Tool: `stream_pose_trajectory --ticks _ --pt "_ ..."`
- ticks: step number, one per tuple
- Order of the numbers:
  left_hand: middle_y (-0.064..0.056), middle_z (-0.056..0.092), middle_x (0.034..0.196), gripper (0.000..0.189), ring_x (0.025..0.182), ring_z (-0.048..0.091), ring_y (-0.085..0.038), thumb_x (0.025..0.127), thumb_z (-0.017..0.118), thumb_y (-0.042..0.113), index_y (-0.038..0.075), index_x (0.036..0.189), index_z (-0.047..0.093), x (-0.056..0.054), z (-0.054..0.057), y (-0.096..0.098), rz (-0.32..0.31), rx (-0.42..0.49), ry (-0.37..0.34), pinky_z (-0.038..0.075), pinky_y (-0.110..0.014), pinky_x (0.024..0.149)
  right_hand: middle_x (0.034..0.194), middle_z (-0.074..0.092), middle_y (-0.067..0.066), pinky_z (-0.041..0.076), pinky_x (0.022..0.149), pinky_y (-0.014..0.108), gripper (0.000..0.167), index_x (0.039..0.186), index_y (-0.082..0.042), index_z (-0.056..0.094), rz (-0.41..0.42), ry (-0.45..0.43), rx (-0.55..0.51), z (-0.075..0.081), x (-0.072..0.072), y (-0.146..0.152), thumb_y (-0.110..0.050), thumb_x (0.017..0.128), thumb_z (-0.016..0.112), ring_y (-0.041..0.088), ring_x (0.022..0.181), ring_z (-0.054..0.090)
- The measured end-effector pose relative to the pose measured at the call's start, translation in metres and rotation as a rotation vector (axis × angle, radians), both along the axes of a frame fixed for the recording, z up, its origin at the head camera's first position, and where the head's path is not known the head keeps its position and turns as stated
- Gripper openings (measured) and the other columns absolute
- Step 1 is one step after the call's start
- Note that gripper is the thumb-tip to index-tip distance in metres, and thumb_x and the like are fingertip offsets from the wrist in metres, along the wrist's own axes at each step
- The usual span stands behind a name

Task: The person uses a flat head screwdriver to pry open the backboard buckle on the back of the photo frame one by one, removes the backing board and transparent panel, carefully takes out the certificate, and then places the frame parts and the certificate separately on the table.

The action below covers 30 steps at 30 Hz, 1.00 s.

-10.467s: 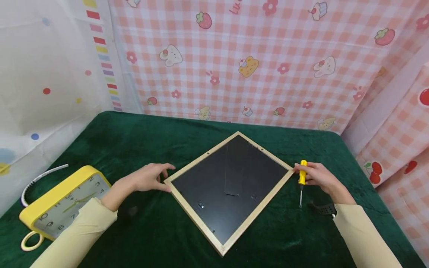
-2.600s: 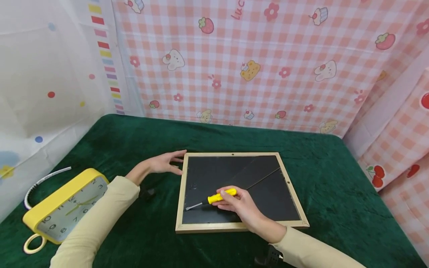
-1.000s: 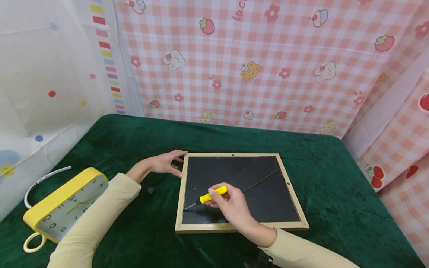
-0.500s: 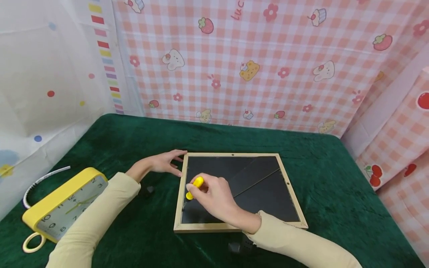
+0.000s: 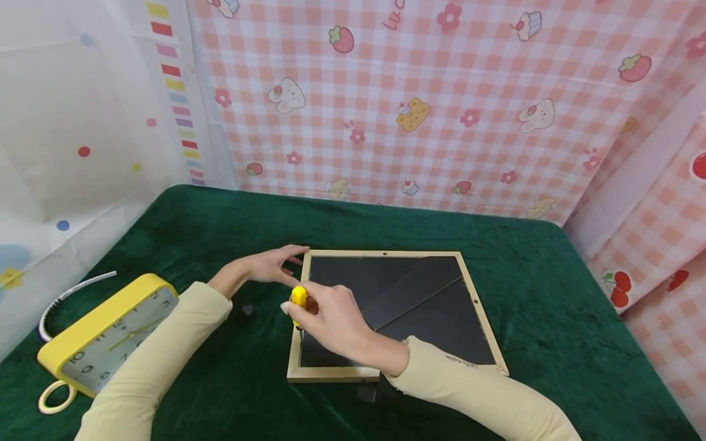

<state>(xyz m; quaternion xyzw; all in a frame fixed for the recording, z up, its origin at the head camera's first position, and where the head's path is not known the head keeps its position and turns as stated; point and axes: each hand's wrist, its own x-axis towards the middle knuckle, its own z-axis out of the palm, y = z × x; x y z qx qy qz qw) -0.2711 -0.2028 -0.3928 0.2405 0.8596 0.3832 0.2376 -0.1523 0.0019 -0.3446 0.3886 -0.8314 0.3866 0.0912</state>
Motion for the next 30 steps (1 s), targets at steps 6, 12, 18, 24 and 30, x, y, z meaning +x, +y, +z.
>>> stream_pose_trajectory --ticks 6,12,18,24,30 --pt "-0.016 0.014 0.14 0.086 0.121 0.029 -0.032 0.076 0.07 0.023 0.002 0.139 0.015 0.0 0.001 0.003 0.017 -0.025 -0.01 0.036 -0.041 0.091 0.061 0.056 -0.008 0.042 0.049 0.017 0.017 0.082 -0.009 0.06 0.008 -0.113 -0.042 -0.003 -0.004 0.009 -0.026 0.084 0.061 0.0 0.053 0.051" --pt "-0.016 0.014 0.14 0.088 0.122 0.028 -0.032 0.076 0.071 0.022 0.002 0.139 0.014 -0.001 0.001 0.003 0.023 -0.037 -0.019 0.036 -0.04 0.091 0.07 0.061 -0.005 0.047 0.053 0.022 0.015 0.09 -0.008 0.06 -0.01 -0.281 -0.11 -0.01 -0.009 0.027 -0.022 0.084 0.061 0.005 0.058 0.058" --pt "-0.016 0.015 0.139 0.09 0.121 0.028 -0.032 0.074 0.072 0.024 0.001 0.139 0.015 -0.002 0.002 0.005 0.026 -0.043 -0.012 0.037 -0.04 0.091 0.079 0.064 0.002 0.05 0.061 0.024 0.019 0.093 -0.005 0.059 -0.058 -0.372 -0.209 -0.007 -0.013 0.043 -0.021 0.084 0.061 0.01 0.062 0.061" --pt "-0.018 0.014 0.139 0.09 0.122 0.027 -0.034 0.075 0.072 0.023 0.001 0.14 0.013 -0.001 0.002 0.005 0.02 -0.043 -0.015 0.036 -0.041 0.091 0.08 0.063 0.014 0.051 0.062 0.031 0.018 0.092 0.002 0.058 -0.138 -0.423 -0.257 0.021 -0.008 0.059 -0.013 0.085 0.06 0.023 0.064 0.063" --pt "-0.018 0.012 0.139 0.089 0.122 0.026 -0.034 0.076 0.07 0.022 0.0 0.14 0.011 0.0 0.002 0.005 0.007 -0.021 -0.011 0.036 -0.041 0.091 0.082 0.063 0.011 0.051 0.063 0.029 0.026 0.097 0.002 0.057 -0.183 -0.521 -0.331 0.008 -0.024 0.078 -0.022 0.085 0.06 0.02 0.065 0.063"
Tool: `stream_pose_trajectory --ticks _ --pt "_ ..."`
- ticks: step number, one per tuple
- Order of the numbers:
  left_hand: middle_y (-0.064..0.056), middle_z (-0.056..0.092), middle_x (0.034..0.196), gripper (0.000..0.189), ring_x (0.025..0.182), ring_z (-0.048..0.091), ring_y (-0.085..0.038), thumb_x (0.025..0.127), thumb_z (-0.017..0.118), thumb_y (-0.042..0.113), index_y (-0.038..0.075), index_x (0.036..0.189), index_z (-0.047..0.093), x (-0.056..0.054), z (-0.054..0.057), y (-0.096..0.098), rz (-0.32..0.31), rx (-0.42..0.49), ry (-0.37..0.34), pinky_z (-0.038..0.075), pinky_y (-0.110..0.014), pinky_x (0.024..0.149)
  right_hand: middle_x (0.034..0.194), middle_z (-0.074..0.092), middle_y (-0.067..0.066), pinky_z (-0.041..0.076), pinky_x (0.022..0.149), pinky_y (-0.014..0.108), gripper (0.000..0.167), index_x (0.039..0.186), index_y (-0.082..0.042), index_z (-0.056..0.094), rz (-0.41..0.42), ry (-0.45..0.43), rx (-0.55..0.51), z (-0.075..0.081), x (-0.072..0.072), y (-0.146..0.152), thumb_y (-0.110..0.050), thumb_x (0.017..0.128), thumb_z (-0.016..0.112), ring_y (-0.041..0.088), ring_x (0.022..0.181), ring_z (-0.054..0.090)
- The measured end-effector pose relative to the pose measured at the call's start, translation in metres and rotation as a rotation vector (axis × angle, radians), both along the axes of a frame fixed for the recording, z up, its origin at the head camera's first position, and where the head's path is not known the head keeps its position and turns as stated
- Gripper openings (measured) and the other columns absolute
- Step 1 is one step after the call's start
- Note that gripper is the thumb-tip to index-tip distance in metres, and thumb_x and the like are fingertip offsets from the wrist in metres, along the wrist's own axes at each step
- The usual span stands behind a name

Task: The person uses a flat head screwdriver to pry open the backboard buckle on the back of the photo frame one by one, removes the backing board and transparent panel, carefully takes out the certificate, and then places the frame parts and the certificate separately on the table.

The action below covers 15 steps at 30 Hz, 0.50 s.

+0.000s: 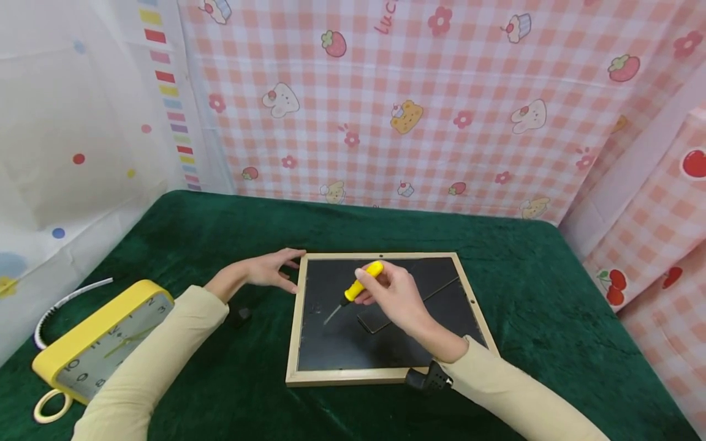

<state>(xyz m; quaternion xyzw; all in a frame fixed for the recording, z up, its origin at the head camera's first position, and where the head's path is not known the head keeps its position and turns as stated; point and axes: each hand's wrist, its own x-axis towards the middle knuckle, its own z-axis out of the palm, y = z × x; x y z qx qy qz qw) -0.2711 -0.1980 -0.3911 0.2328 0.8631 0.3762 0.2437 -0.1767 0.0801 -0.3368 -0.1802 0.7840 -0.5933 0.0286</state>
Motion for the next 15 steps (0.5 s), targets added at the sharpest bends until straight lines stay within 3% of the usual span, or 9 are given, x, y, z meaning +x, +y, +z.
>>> stream_pose_trajectory --ticks 5,15 --pt "-0.018 0.012 0.139 0.09 0.122 0.026 -0.034 0.076 0.07 0.022 0.0 0.14 0.01 0.001 0.0 0.0 -0.002 0.007 -0.004 0.035 -0.041 0.092 0.085 0.063 0.011 0.051 0.066 0.03 0.033 0.101 0.0 0.055 -0.036 -0.072 -0.049 -0.017 -0.017 0.015 -0.029 0.085 0.06 0.021 0.068 0.063" --pt "-0.018 0.011 0.14 0.09 0.122 0.026 -0.034 0.076 0.07 0.022 0.0 0.14 0.01 0.001 0.0 0.0 0.003 0.008 -0.005 0.036 -0.041 0.092 0.093 0.062 0.014 0.05 0.068 0.029 0.039 0.107 0.0 0.054 -0.126 -0.156 -0.097 -0.027 -0.029 0.042 -0.033 0.086 0.056 0.022 0.073 0.063"
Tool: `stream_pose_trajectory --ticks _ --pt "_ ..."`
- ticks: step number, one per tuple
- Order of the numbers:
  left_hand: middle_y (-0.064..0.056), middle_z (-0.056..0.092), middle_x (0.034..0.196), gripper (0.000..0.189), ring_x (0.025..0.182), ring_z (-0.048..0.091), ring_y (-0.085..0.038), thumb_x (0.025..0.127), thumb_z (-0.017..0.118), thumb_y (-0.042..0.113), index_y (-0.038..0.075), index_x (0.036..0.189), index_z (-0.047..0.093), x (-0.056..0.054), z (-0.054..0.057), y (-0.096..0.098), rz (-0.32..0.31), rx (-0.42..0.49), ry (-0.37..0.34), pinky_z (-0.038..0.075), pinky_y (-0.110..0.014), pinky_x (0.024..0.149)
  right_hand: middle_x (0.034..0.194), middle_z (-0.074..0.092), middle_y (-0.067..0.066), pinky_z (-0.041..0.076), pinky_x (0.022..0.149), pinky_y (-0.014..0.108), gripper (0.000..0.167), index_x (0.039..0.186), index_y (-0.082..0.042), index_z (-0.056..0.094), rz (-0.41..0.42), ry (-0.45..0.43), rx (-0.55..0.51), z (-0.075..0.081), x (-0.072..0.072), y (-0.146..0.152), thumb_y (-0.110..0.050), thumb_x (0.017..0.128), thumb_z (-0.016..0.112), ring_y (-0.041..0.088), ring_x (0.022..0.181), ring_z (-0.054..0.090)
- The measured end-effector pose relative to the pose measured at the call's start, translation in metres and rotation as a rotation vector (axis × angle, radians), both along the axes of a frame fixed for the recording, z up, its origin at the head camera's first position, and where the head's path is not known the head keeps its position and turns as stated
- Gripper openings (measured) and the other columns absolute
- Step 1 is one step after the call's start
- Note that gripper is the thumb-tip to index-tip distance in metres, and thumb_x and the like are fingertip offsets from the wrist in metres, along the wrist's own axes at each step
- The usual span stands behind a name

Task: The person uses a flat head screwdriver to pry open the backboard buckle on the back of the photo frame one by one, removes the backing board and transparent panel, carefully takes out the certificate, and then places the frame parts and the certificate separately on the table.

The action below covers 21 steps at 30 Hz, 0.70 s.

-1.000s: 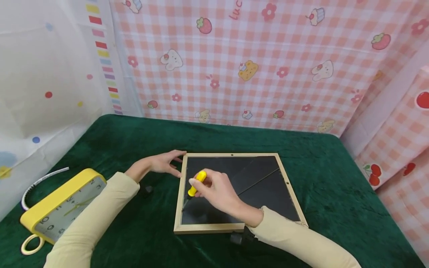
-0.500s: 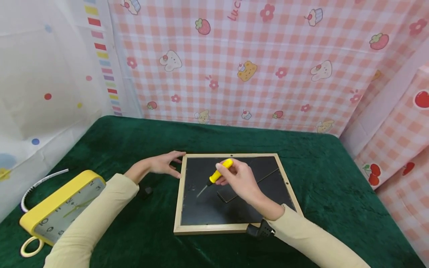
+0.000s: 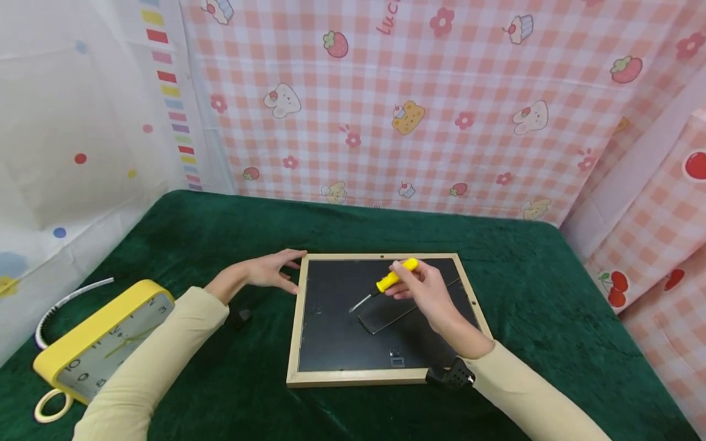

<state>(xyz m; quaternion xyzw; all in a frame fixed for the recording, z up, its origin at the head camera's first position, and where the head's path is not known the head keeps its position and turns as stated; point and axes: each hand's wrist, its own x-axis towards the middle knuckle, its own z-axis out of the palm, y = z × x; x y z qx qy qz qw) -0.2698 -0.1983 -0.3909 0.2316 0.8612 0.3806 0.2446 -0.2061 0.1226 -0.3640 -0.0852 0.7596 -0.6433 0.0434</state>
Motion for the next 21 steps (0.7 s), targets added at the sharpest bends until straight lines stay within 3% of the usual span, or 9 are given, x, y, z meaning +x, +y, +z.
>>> stream_pose_trajectory --ticks 3,8,10,12,18,21 --pt "-0.018 0.011 0.14 0.09 0.122 0.026 -0.034 0.076 0.07 0.023 0.0 0.14 0.01 -0.001 -0.002 -0.001 -0.002 0.001 0.002 0.035 -0.041 0.092 0.096 0.061 0.016 0.05 0.068 0.03 0.042 0.108 0.0 0.053 -0.024 0.011 -0.006 -0.011 -0.006 0.011 -0.036 0.087 0.054 0.024 0.075 0.063" --pt "-0.016 0.011 0.14 0.091 0.123 0.026 -0.033 0.076 0.071 0.024 0.002 0.141 0.011 -0.003 -0.004 -0.002 0.002 0.001 -0.002 0.035 -0.04 0.092 0.097 0.061 0.014 0.05 0.066 0.029 0.047 0.109 -0.005 0.054 -0.073 0.061 -0.062 -0.052 -0.036 0.038 -0.044 0.083 0.056 0.025 0.076 0.063" --pt "-0.016 0.012 0.139 0.091 0.123 0.025 -0.033 0.076 0.071 0.025 0.002 0.14 0.01 -0.003 -0.005 -0.002 -0.003 0.003 -0.002 0.035 -0.041 0.092 0.098 0.06 0.014 0.05 0.066 0.028 0.045 0.11 -0.006 0.054 -0.079 0.066 -0.096 -0.059 -0.044 0.05 -0.043 0.084 0.056 0.026 0.076 0.063" --pt "-0.016 0.012 0.139 0.091 0.123 0.026 -0.033 0.076 0.071 0.026 0.002 0.141 0.01 -0.003 -0.005 -0.002 -0.005 0.002 -0.002 0.035 -0.04 0.092 0.1 0.059 0.015 0.05 0.067 0.028 0.047 0.112 -0.004 0.053 -0.09 0.044 -0.118 -0.05 -0.043 0.058 -0.042 0.084 0.056 0.026 0.078 0.062" --pt "-0.016 0.011 0.14 0.092 0.123 0.026 -0.032 0.076 0.071 0.026 0.002 0.141 0.011 -0.004 -0.005 -0.002 -0.003 -0.002 -0.002 0.036 -0.04 0.092 0.095 0.059 0.007 0.049 0.07 0.023 0.055 0.115 0.005 0.046 -0.092 -0.016 -0.142 0.007 -0.02 0.078 -0.041 0.086 0.052 0.015 0.076 0.062" --pt "-0.017 0.01 0.14 0.091 0.123 0.026 -0.033 0.076 0.07 0.025 0.002 0.141 0.01 -0.004 -0.006 -0.002 -0.003 -0.003 -0.001 0.036 -0.04 0.092 0.091 0.059 0.003 0.048 0.069 0.021 0.051 0.112 0.003 0.046 -0.108 -0.037 -0.172 0.017 -0.018 0.09 -0.04 0.085 0.053 0.012 0.074 0.062"
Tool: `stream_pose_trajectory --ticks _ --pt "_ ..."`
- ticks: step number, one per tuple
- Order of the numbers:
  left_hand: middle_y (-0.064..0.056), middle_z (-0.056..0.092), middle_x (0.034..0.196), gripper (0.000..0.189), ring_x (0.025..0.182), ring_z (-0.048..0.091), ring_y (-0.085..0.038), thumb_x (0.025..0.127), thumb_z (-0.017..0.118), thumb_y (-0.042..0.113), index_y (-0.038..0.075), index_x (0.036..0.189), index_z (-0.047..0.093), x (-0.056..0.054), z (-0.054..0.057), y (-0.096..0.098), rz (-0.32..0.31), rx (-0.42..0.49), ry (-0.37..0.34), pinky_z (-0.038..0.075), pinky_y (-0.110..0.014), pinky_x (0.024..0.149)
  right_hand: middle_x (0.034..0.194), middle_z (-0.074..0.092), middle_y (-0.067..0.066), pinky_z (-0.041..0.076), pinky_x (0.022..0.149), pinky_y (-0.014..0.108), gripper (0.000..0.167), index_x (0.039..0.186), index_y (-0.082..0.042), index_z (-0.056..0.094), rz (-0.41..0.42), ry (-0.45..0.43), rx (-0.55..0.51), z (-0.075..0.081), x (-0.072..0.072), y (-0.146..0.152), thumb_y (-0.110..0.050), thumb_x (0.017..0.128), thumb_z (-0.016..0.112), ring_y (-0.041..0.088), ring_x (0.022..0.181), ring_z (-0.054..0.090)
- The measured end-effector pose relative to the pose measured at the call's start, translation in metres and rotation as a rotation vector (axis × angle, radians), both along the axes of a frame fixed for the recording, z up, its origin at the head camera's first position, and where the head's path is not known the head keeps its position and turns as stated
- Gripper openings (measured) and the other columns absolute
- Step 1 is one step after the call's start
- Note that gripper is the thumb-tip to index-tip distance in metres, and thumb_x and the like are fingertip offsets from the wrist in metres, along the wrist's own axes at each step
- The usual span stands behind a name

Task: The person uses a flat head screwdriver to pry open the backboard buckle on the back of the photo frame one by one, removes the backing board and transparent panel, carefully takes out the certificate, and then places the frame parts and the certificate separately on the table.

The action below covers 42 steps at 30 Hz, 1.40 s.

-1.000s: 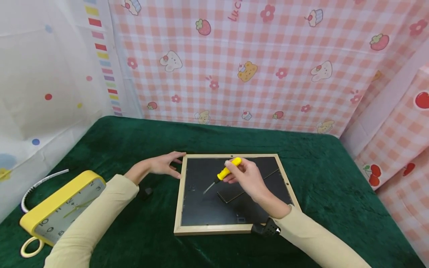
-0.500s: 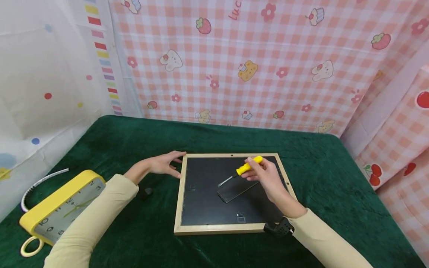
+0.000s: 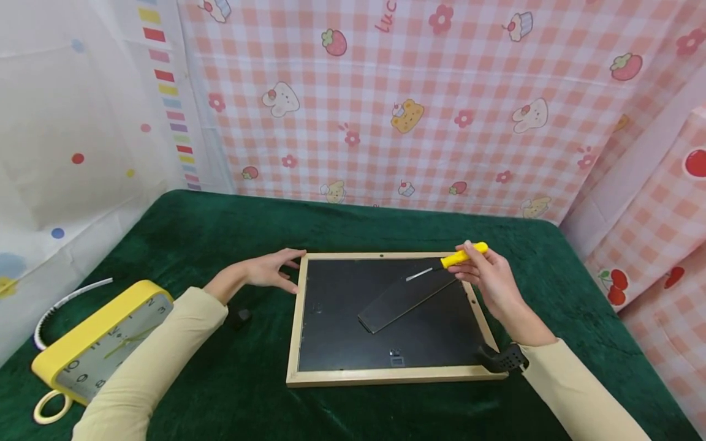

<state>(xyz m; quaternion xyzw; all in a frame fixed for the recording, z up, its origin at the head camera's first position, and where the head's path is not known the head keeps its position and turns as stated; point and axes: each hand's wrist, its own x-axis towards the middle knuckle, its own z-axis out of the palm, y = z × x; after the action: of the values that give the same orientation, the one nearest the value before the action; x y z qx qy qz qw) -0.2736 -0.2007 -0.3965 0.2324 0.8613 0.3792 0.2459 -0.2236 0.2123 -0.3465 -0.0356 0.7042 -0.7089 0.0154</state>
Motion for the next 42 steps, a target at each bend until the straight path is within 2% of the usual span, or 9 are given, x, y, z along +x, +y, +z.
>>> stream_pose_trajectory --ticks 1,5,8,13,17,22,27,36,42 --pt "-0.017 0.01 0.14 0.091 0.123 0.026 -0.033 0.076 0.07 0.025 0.002 0.141 0.01 0.0 0.0 0.0 -0.001 0.001 -0.001 0.035 -0.041 0.092 0.091 0.059 0.003 0.048 0.07 0.021 0.051 0.112 0.003 0.046 -0.002 -0.001 -0.007 0.001 0.0 0.004 -0.039 0.085 0.053 0.011 0.074 0.062" --pt "-0.017 0.011 0.14 0.09 0.123 0.026 -0.033 0.077 0.07 0.024 0.002 0.141 0.01 0.002 0.002 0.0 0.003 0.002 -0.002 0.035 -0.041 0.092 0.1 0.056 0.013 0.048 0.071 0.024 0.051 0.114 -0.002 0.048 -0.064 0.021 -0.007 -0.043 -0.032 0.037 -0.043 0.085 0.053 0.02 0.081 0.062" --pt "-0.017 0.01 0.14 0.09 0.123 0.025 -0.033 0.077 0.07 0.024 0.002 0.14 0.01 0.002 0.004 0.0 0.003 0.004 -0.002 0.035 -0.041 0.092 0.105 0.054 0.015 0.048 0.072 0.026 0.052 0.117 -0.004 0.048 -0.081 0.014 -0.013 -0.061 -0.043 0.053 -0.044 0.084 0.053 0.023 0.085 0.06" --pt "-0.017 0.011 0.14 0.09 0.123 0.025 -0.034 0.077 0.07 0.023 0.002 0.14 0.01 0.002 0.004 0.001 -0.003 0.011 -0.001 0.035 -0.041 0.092 0.093 0.057 0.005 0.048 0.071 0.022 0.043 0.11 -0.006 0.046 -0.058 -0.027 -0.059 -0.016 -0.007 0.04 -0.039 0.085 0.054 0.014 0.076 0.062" --pt "-0.018 0.011 0.139 0.089 0.123 0.025 -0.034 0.077 0.069 0.022 0.001 0.14 0.01 0.002 0.005 0.001 -0.004 0.02 -0.004 0.035 -0.042 0.092 0.087 0.058 0.001 0.048 0.067 0.02 0.032 0.103 -0.009 0.045 -0.033 -0.044 -0.1 -0.005 0.001 0.046 -0.035 0.086 0.054 0.011 0.071 0.061" --pt "-0.018 0.011 0.139 0.089 0.123 0.025 -0.034 0.077 0.069 0.022 0.0 0.14 0.01 0.002 0.006 0.002 -0.005 0.022 -0.007 0.035 -0.041 0.092 0.085 0.059 0.002 0.049 0.067 0.022 0.027 0.103 -0.008 0.046 0.05 -0.061 -0.106 -0.01 0.002 0.074 -0.03 0.089 0.051 0.013 0.071 0.061" --pt "-0.018 0.01 0.14 0.089 0.123 0.024 -0.034 0.077 0.069 0.023 0.001 0.14 0.01 0.002 0.007 0.003 -0.011 0.018 -0.005 0.035 -0.041 0.092 0.085 0.063 0.005 0.049 0.069 0.025 0.017 0.098 -0.009 0.054 0.18 -0.092 -0.198 -0.021 0.007 0.116 -0.021 0.094 0.043 0.017 0.074 0.062" --pt "-0.017 0.009 0.14 0.089 0.123 0.024 -0.034 0.077 0.07 0.023 0.001 0.14 0.01 0.004 0.008 0.003 -0.009 0.012 -0.011 0.035 -0.041 0.092 0.1 0.063 0.011 0.045 0.079 0.03 0.036 0.104 -0.005 0.059 0.443 -0.161 -0.334 -0.041 0.019 0.191 -0.008 0.098 0.024 0.022 0.087 0.061" --pt "-0.018 0.01 0.14 0.09 0.123 0.025 -0.034 0.077 0.07 0.023 0.001 0.14 0.01 0.004 0.006 0.003 -0.006 0.009 -0.013 0.035 -0.042 0.092 0.106 0.061 0.011 0.043 0.083 0.031 0.038 0.107 -0.005 0.059 0.563 -0.231 -0.297 -0.049 0.024 0.211 -0.003 0.097 0.022 0.021 0.093 0.058"
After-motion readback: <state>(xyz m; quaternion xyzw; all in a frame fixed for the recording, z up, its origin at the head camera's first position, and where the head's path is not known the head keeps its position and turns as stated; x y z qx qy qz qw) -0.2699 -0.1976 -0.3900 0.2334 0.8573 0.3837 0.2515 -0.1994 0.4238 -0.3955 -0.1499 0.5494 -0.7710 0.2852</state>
